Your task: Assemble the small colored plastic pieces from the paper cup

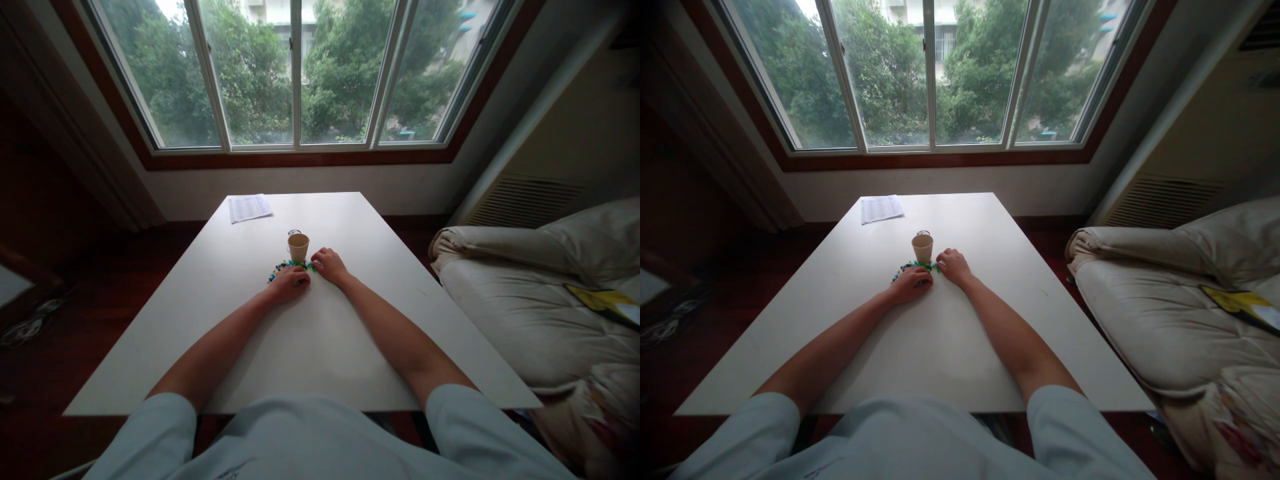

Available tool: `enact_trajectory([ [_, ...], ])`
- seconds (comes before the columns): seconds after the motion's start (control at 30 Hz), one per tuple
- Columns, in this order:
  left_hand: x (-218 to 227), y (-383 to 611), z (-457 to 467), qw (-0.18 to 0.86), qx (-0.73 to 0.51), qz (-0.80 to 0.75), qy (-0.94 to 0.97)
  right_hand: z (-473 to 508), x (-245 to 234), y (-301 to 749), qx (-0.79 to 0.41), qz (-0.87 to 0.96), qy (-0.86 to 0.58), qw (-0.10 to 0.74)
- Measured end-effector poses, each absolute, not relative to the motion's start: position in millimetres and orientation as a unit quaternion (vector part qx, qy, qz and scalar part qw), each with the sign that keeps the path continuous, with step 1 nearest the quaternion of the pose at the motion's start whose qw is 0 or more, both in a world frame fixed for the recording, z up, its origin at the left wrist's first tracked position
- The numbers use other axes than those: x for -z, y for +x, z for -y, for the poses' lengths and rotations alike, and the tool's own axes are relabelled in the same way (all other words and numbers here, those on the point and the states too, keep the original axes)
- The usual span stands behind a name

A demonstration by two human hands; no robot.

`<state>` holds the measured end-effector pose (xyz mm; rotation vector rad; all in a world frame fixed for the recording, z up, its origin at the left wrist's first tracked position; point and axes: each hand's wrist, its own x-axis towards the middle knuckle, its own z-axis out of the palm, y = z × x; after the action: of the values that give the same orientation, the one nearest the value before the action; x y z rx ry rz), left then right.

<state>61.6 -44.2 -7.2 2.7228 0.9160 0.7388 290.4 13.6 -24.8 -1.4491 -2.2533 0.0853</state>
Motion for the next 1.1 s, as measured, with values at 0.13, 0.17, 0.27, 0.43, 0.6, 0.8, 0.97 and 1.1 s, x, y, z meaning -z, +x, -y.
enact_trajectory([
  [0.13,7.6,61.7,44.0,0.088,-0.247,-0.31,0.914,-14.6,25.7,289.7,-0.033,0.817,-0.529,0.226],
  [0.17,7.7,61.7,44.0,0.087,-0.246,-0.311,0.914,-14.6,25.6,289.7,-0.034,0.817,-0.529,0.226],
  [0.27,7.7,61.5,44.0,0.087,-0.242,-0.31,0.915,-13.7,24.3,289.6,-0.036,0.816,-0.531,0.226],
  [0.43,7.0,61.4,44.3,0.087,-0.242,-0.312,0.915,-11.0,21.2,289.5,-0.037,0.817,-0.532,0.22],
  [0.6,6.0,61.8,44.4,0.093,-0.242,-0.311,0.915,-10.0,19.6,289.2,-0.031,0.818,-0.53,0.222],
  [0.8,4.6,61.6,45.8,0.099,-0.246,-0.317,0.911,-8.7,16.9,288.3,-0.037,0.815,-0.536,0.215],
  [0.97,5.6,61.7,45.3,0.098,-0.248,-0.32,0.909,-9.3,18.0,288.7,-0.038,0.817,-0.531,0.222],
  [1.1,7.7,61.4,43.6,0.097,-0.245,-0.322,0.909,-11.0,20.0,289.2,-0.036,0.819,-0.527,0.225],
])
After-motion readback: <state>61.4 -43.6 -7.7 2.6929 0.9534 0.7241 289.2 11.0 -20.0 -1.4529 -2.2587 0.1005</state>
